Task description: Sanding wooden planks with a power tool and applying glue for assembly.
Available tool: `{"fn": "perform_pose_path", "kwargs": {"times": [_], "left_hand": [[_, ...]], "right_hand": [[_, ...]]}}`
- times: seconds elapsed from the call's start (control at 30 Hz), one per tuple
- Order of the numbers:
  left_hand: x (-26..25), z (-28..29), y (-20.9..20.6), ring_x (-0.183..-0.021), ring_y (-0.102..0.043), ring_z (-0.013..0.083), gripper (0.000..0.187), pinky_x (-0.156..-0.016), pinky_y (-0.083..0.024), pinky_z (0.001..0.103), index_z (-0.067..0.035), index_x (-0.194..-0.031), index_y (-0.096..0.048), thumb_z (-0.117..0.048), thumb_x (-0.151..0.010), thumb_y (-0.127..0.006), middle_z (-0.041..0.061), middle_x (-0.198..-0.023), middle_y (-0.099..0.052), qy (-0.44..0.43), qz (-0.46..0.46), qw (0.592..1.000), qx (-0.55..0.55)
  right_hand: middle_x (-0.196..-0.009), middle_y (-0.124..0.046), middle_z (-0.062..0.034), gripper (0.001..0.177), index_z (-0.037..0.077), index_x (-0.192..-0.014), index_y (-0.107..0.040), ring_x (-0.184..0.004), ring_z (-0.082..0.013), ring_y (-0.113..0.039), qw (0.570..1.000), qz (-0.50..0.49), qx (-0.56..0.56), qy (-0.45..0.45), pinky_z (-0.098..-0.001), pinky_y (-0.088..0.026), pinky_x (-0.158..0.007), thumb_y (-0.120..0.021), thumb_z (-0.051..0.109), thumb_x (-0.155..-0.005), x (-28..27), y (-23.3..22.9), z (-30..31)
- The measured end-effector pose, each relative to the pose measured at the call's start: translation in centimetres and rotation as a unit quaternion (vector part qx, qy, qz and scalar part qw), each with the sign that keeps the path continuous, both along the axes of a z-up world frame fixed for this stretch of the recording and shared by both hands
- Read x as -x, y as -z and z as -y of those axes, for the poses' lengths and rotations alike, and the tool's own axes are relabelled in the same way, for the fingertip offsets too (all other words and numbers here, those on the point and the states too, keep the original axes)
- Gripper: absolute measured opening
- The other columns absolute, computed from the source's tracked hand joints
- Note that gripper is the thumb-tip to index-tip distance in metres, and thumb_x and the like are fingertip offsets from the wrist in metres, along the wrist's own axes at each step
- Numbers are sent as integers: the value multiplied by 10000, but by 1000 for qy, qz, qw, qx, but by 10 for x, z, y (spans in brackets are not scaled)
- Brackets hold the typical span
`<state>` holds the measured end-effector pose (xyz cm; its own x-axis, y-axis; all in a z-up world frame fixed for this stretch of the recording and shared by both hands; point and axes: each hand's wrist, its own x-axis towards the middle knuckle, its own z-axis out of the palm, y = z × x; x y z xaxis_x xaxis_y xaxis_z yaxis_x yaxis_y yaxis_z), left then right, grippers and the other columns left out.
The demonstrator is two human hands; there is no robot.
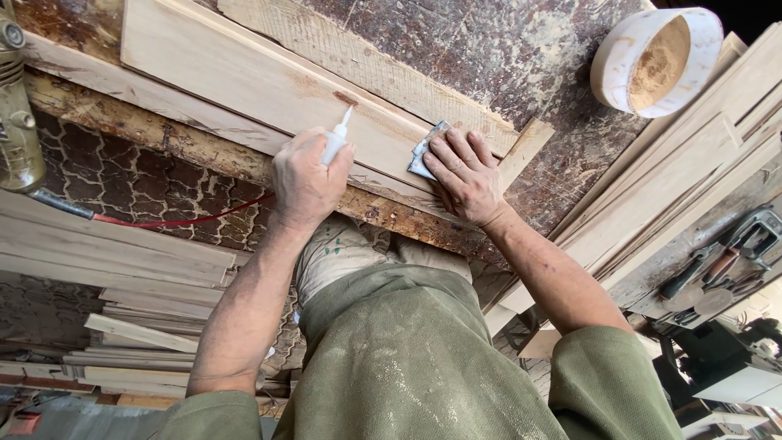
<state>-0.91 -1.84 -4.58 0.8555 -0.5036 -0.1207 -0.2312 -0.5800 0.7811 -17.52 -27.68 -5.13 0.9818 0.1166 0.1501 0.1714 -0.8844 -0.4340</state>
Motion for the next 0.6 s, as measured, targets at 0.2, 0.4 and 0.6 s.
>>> {"fn": "perform_pose_path", "kwargs": {"times": [0.2,0.4,0.6], "left_hand": [[-12,5,-13,-726,-722,392,254,-664,-566,470,-57,-735,-672,-208,-921,-759,167,-695,-624,-4,20,1000,-10],[-10,3,-12,-741,-740,307,217,-722,-578,402,-77,-768,-684,-148,-972,-700,134,-707,-667,-15,11,999,-50],[-3,3,-8,-754,-737,297,226,-756,-580,397,-100,-801,-714,-231,-985,-706,142,-752,-694,-13,-33,999,-10]], "right_hand": [[-1475,-636,-117,421,161,-1385,-684,-1408,-361,-531,1000,10,4,-12,-545,-298,-1207,-638,312,-995,-2,4,-2],[-1465,-645,-112,401,167,-1362,-699,-1405,-357,-536,1000,16,1,-8,-548,-304,-1202,-635,318,-996,0,5,-2],[-1492,-620,-114,420,169,-1387,-688,-1425,-358,-508,1000,11,0,-9,-555,-301,-1201,-613,321,-1003,1,6,-2]]}}
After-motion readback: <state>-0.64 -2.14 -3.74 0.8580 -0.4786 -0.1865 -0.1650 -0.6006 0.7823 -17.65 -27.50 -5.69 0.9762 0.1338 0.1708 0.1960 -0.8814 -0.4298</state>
